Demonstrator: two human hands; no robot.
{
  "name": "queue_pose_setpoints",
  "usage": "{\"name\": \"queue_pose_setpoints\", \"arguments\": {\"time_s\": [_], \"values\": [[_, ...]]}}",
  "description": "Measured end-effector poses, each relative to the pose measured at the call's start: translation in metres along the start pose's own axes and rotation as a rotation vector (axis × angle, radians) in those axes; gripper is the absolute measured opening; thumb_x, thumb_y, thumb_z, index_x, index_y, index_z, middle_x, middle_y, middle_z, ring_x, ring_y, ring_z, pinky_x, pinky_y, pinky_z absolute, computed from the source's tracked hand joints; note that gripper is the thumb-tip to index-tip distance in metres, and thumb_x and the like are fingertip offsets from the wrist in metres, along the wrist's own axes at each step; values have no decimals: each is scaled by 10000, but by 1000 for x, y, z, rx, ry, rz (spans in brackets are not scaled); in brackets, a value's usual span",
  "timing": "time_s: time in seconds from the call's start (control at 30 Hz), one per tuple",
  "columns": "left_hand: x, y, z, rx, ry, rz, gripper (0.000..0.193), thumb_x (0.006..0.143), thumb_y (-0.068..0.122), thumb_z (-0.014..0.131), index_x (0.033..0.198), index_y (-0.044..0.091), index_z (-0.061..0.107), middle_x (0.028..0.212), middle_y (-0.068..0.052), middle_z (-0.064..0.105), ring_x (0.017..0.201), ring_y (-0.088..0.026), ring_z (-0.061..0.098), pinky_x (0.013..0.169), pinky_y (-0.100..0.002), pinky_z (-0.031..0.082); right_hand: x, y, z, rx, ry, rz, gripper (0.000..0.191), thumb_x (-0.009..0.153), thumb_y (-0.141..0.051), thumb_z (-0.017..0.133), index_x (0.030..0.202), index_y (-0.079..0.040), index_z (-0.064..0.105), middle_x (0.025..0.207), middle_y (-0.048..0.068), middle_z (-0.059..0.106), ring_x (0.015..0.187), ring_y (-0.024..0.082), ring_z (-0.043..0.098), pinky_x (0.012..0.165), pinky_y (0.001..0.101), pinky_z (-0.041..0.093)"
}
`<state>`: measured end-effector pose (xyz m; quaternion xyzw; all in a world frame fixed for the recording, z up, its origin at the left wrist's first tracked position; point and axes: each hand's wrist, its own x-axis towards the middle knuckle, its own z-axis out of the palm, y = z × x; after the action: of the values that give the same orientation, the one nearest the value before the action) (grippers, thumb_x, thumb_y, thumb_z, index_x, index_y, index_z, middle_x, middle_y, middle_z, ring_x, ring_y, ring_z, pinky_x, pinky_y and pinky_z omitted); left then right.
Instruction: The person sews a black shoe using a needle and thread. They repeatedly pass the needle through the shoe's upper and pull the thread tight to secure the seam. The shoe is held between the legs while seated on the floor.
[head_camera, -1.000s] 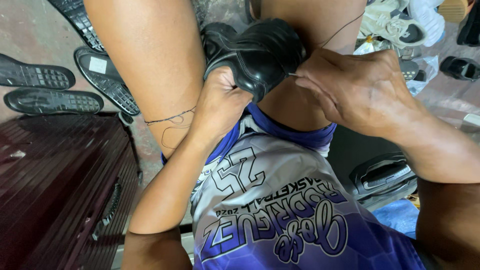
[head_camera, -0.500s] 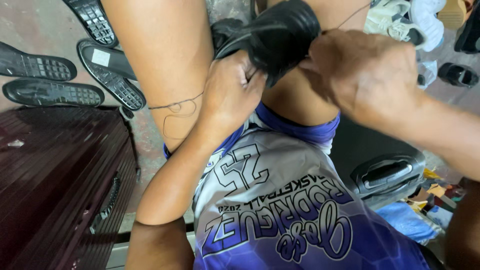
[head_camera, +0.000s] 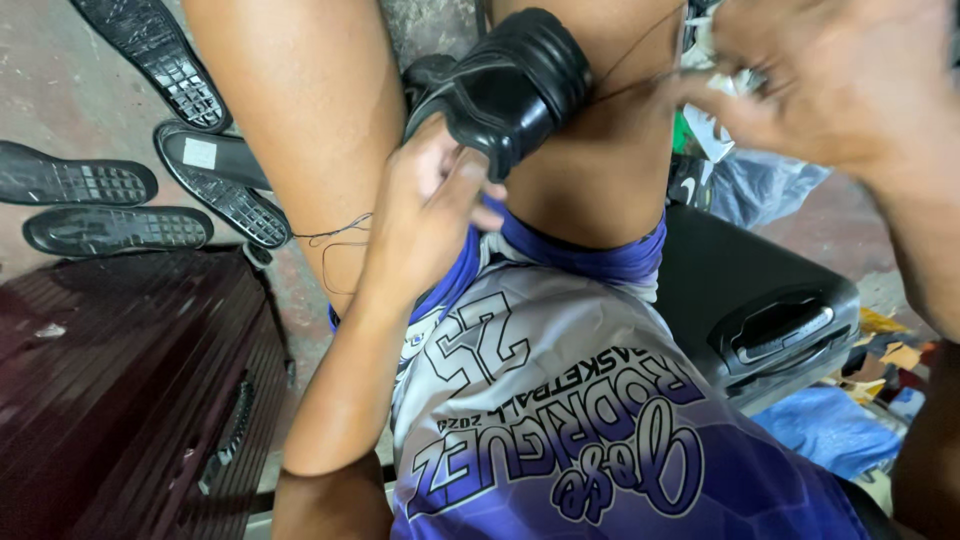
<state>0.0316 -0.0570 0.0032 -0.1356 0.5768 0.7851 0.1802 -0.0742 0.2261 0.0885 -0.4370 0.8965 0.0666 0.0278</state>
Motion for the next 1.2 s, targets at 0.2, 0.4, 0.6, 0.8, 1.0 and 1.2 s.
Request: {"name": "queue_pose_setpoints", "arguments": {"time_s": [0.2,0.4,0.6,0.8,1.0,1.2], "values": [[-40,40,14,730,365,434,138,1041,22,715,1168,58,676,1137,-81,650,758,-107,624,678,-260,532,-18,10,6,128,8,46,347,1017,-384,796,815,-116,706,645,27,577,586,197,568,559,327,399],[-22,41,49,900,230,765,302,975,150,858,1208,84,677,1194,-87,577,921,-200,656,770,-321,561,-11,-2,1,223,71,18,456,1000,-386,881,757,-92,632,671,37,530,644,229,566,635,344,412],[8,42,74,1025,145,813,199,957,130,790,1116,60,692,1153,-55,610,969,-242,643,764,-354,549,-13,1,-2,237,36,43,448,889,-392,879,670,-94,627,618,58,510,576,265,527,578,406,384],[16,40,71,896,90,720,99,1032,91,737,1066,68,647,1005,-23,630,835,-220,622,718,-333,522,-1,1,9,432,-16,4,306,962,-456,777,850,-174,735,724,-32,601,664,162,582,572,313,410],[17,39,60,346,14,516,72,1110,31,622,1162,52,576,936,-64,608,763,-88,582,688,-245,494,10,-7,47,440,433,-148,427,920,-477,807,1103,-98,735,1117,44,597,836,144,605,661,301,479],[12,50,44,54,-121,198,429,1055,-8,508,1475,55,446,999,-18,693,749,-69,660,595,-211,507,-10,-15,46,679,190,88,211,891,-196,859,933,-58,705,1072,63,690,672,138,615,568,297,474]]}}
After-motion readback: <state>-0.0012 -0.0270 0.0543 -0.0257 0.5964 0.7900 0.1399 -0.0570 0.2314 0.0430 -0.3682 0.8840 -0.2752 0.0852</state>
